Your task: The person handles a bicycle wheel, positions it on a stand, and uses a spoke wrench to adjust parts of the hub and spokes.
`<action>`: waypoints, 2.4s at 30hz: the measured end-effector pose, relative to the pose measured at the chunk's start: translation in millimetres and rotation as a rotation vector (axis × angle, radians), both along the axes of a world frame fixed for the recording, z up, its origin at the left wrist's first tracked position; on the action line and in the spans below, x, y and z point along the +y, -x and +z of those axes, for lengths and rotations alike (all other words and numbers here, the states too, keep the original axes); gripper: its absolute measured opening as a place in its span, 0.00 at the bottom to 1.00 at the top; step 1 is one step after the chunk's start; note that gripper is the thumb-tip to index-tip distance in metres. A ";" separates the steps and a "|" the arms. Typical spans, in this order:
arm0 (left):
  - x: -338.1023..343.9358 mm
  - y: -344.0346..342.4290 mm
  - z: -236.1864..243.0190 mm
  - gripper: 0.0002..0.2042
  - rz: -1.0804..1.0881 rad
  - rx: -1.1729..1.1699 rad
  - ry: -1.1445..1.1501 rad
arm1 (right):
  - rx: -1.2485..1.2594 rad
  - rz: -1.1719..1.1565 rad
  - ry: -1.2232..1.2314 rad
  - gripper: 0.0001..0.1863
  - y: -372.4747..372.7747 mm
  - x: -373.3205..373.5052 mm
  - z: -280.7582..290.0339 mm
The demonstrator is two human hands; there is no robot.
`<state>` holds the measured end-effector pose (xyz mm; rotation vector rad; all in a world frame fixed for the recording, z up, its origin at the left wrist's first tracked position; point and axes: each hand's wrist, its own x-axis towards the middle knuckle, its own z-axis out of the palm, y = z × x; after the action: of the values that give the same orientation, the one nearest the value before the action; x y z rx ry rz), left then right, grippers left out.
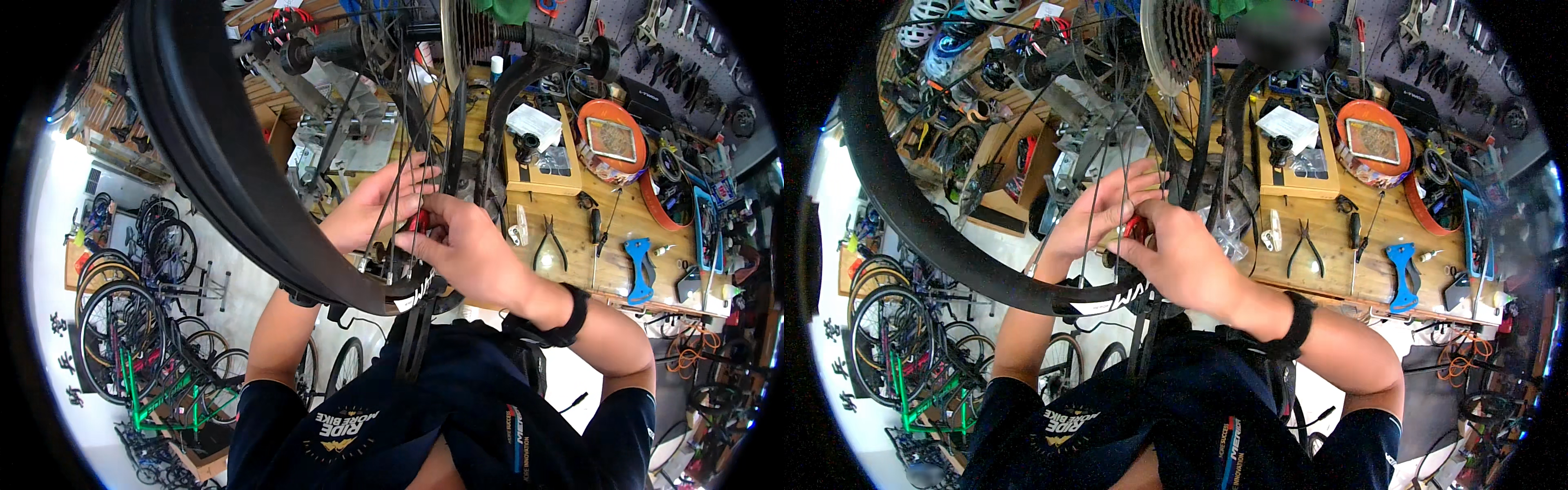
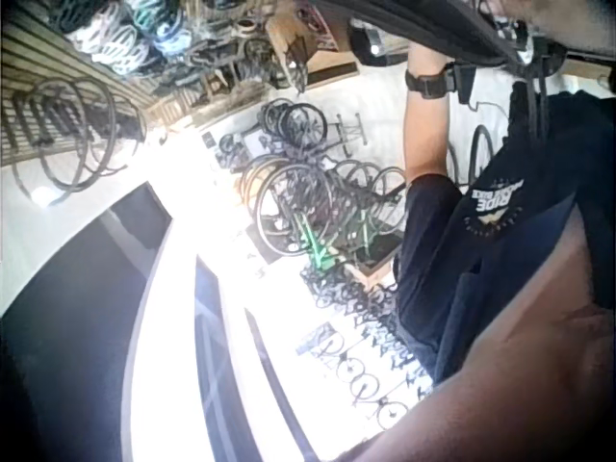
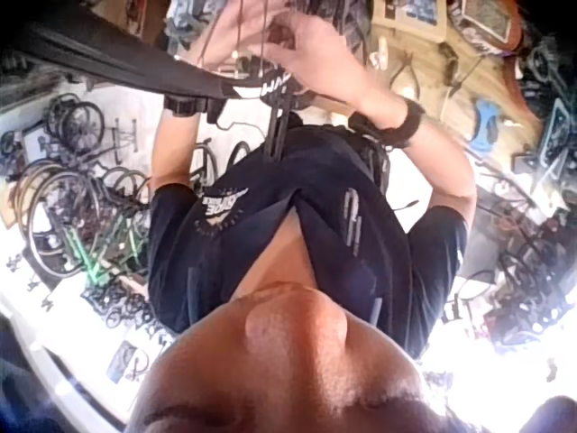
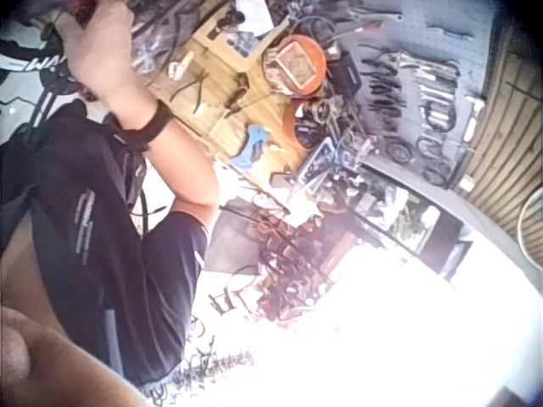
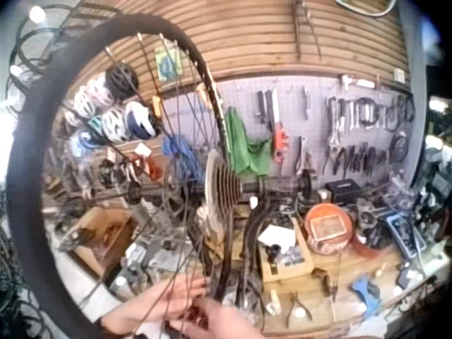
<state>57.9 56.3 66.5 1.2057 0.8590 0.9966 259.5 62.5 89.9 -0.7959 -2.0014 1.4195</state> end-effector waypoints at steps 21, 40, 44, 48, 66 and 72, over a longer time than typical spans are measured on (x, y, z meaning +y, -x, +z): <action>-17.8 -11.7 27.6 0.27 -0.008 0.256 -0.056 | -0.105 0.084 -0.348 0.19 11.7 28.2 -20.5; -26.1 -13.2 39.0 0.18 0.052 0.811 0.074 | 0.142 0.754 0.408 0.20 1.3 82.6 -28.7; -25.8 -26.9 49.7 0.18 0.038 0.821 -0.038 | 0.117 0.700 0.376 0.22 -2.9 85.0 -30.4; -18.4 -24.6 49.7 0.18 0.002 0.926 0.029 | 0.037 0.543 0.136 0.25 -14.1 75.0 -16.1; -26.1 -38.6 40.2 0.18 0.217 1.051 -0.192 | -0.160 0.365 -0.046 0.14 -39.1 60.6 -0.6; -25.7 -29.5 22.4 0.19 0.216 1.040 -0.310 | -0.122 0.316 0.012 0.19 -25.6 44.1 6.4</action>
<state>87.4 30.7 88.9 1.9735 1.7053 0.6322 285.1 106.7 96.2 -0.6017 -2.2935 1.5895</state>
